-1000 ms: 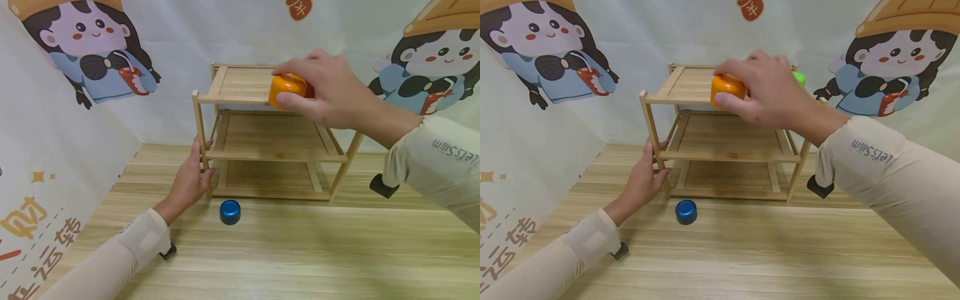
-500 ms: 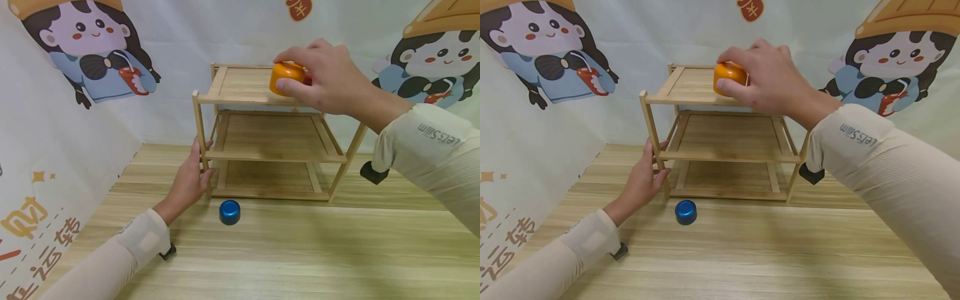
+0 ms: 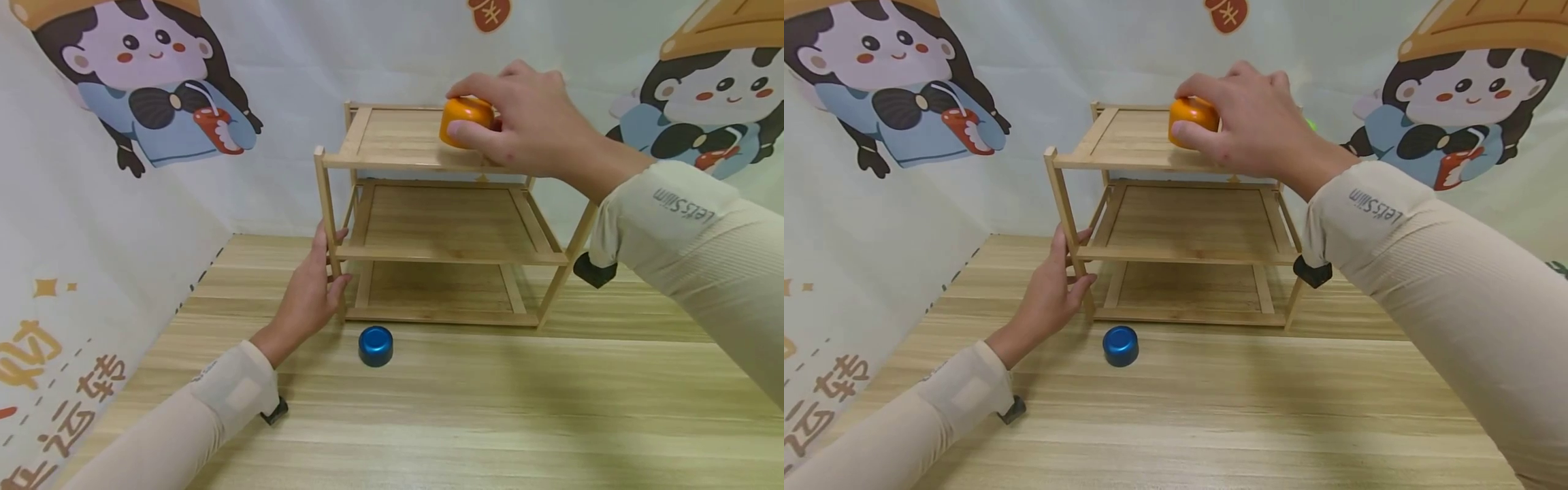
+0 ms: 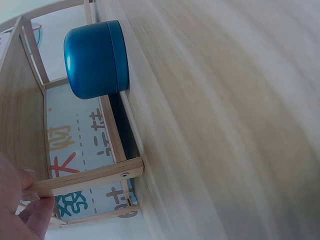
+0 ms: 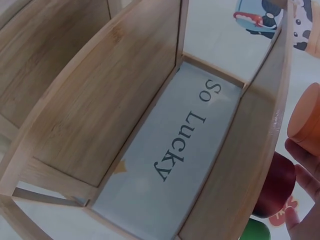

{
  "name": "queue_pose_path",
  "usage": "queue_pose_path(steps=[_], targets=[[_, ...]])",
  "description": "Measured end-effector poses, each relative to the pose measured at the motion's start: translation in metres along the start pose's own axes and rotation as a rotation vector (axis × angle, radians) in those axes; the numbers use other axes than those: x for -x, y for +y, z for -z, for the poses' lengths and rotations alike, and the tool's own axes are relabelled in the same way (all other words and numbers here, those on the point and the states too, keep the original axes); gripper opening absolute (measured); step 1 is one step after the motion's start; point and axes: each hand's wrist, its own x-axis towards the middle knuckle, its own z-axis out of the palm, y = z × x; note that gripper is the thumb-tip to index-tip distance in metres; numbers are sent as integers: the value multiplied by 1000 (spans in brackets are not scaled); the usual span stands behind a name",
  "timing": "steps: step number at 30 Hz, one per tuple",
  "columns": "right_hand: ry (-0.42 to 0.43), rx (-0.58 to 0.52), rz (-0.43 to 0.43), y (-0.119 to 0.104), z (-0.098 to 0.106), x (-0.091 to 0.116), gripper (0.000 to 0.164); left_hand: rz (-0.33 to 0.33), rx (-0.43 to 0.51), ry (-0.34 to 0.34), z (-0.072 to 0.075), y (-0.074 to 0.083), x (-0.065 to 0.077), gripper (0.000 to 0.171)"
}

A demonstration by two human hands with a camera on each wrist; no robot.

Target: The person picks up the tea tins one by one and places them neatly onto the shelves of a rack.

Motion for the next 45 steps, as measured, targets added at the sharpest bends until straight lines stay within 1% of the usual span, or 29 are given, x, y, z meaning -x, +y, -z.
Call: queue_pose_path(steps=[6, 13, 22, 29, 38, 45], targets=[[-33, 18, -24, 1, -2, -3, 56, 3, 1, -1, 0, 0, -1, 92], [-64, 67, -46, 3, -7, -6, 57, 7, 2, -5, 0, 0, -1, 91], [-82, 96, -82, 3, -9, -7, 58, 18, -1, -14, 0, 2, -1, 95], [-81, 121, -89, 5, -11, -8, 58, 13, 3, -11, 0, 2, 0, 94], [-109, 157, -94, 4, -14, -11, 60, 12, 4, -7, 0, 0, 0, 92], [-114, 158, -94, 3, -17, -11, 61, 16, 8, -9, 0, 0, 0, 91]])
